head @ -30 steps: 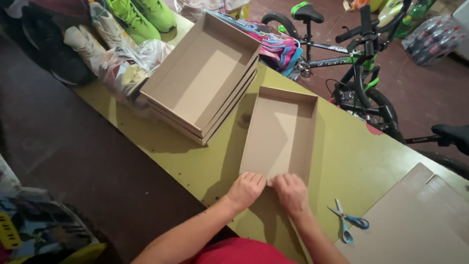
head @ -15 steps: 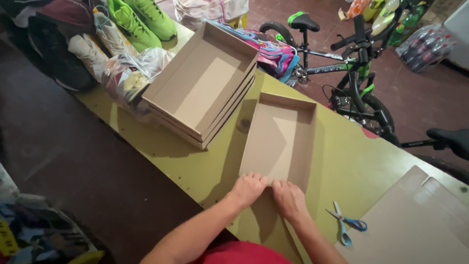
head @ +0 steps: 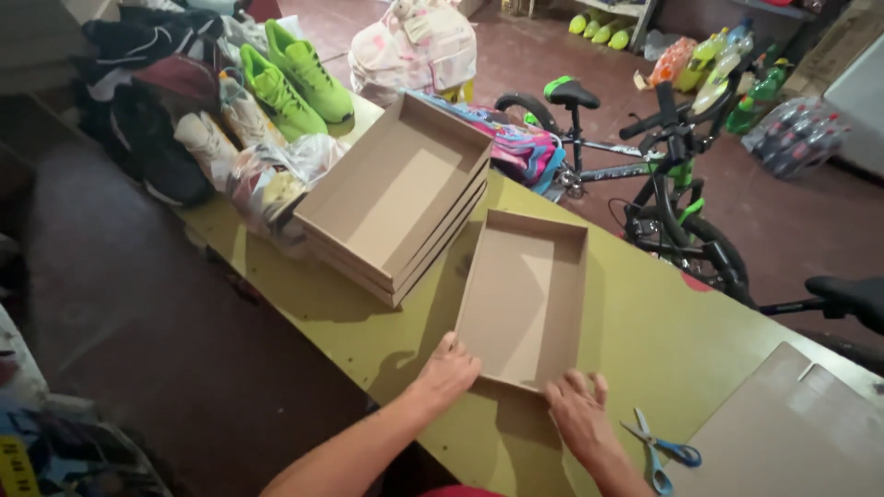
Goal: Folding flat cardboard sheets into rectangular boxes
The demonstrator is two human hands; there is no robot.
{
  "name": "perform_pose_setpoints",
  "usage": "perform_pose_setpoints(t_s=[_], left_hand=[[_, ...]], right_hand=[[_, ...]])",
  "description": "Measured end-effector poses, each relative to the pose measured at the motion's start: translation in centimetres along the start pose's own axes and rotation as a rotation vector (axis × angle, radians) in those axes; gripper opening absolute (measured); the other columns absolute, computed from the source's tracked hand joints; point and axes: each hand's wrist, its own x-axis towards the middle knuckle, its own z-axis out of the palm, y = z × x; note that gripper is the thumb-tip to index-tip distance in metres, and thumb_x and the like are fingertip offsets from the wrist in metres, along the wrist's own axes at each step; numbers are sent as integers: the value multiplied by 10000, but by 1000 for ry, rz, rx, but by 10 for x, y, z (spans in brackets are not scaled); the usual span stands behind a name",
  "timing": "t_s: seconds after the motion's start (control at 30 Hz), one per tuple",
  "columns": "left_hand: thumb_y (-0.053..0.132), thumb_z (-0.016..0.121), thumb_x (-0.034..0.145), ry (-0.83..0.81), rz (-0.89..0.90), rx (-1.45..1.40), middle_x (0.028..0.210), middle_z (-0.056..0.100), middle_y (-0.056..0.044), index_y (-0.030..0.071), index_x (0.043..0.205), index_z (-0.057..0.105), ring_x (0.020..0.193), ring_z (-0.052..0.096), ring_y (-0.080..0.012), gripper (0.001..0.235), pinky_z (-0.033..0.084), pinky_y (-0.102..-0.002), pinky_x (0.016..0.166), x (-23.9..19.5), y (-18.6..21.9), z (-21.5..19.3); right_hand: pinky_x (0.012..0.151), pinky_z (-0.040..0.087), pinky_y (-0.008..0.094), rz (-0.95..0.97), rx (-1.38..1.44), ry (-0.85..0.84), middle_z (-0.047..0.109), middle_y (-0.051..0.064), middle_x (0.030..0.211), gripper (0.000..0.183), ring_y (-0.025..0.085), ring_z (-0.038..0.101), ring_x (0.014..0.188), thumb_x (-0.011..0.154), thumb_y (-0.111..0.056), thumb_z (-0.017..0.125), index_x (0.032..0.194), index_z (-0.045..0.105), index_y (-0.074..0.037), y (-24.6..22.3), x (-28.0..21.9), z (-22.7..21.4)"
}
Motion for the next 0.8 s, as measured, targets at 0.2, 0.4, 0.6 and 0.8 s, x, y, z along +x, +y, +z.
perform_pose_setpoints(t_s=[0.2,0.4,0.6,0.8], left_hand=[[36,623,776,97,-6,-18,600,520,-3,167,750,552,567,527,-226,151,367,-502,1065,-2,-2,23],[-49,625,772,-160,72,-72,621,550,-19,151,788,540,580,561,-236,218,336,-556,1130,5,-3,35],[9,718,651,-215,105,-83,611,597,-8,161,797,549,522,565,-220,271,361,-540,1102,11,-8,37],[155,725,744,-186,32,-97,735,696,-3,177,875,680,631,691,-242,140,371,-620,1084,20,12,22]], right_hand=[[1093,241,540,-16,-30,189,668,-40,814,226,206,558,1040,794,-15,557,816,556,-240,-2,8,2],[1157,203,550,-15,24,32,648,66,768,249,260,605,934,715,49,622,808,547,-169,-7,15,-1],[1074,300,559,-44,60,125,602,56,699,237,285,588,865,731,37,503,809,533,-184,-3,16,-5],[1172,187,592,-5,-56,30,595,17,745,404,243,582,935,673,158,502,882,536,-186,-17,13,-15]])
